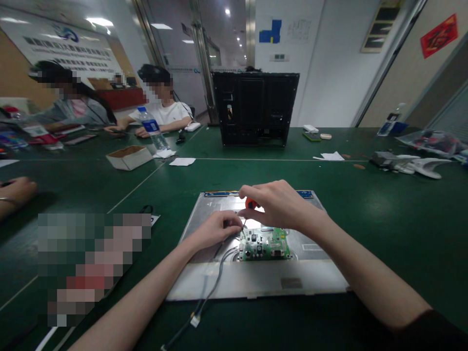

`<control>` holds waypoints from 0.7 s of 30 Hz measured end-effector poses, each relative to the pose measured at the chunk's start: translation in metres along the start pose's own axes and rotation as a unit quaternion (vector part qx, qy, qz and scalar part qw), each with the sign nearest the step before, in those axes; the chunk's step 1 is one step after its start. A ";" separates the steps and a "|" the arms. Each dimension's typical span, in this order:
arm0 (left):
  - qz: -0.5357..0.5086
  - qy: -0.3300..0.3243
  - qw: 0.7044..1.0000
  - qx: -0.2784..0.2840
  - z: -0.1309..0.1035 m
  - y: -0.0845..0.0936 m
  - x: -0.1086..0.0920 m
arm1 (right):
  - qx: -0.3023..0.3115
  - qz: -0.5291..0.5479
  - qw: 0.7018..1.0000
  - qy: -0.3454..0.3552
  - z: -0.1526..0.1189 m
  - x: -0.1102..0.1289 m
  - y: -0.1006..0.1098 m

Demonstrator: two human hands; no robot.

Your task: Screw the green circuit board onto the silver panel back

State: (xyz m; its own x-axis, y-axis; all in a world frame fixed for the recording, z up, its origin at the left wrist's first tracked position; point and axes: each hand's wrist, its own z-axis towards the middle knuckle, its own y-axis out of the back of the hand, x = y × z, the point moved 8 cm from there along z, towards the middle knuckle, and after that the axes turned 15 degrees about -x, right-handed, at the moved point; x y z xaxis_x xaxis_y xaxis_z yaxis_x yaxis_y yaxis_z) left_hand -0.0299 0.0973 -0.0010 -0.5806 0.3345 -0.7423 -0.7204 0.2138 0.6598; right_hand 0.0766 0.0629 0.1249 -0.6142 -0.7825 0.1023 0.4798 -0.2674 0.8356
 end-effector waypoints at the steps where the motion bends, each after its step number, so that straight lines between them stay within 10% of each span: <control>1: 0.002 -0.003 1.000 -0.001 0.000 0.000 -0.001 | -0.001 0.008 1.000 0.000 0.000 0.001 0.001; 21: 0.012 0.007 1.000 0.007 -0.001 0.000 0.002 | -0.030 -0.053 0.998 -0.001 0.000 -0.004 -0.001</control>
State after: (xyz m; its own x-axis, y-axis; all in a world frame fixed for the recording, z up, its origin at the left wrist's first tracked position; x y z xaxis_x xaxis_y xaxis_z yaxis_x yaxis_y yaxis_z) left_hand -0.0315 0.0970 -0.0019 -0.6026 0.3267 -0.7281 -0.7009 0.2195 0.6786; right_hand 0.0783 0.0664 0.1237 -0.6644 -0.7471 0.0171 0.4490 -0.3808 0.8083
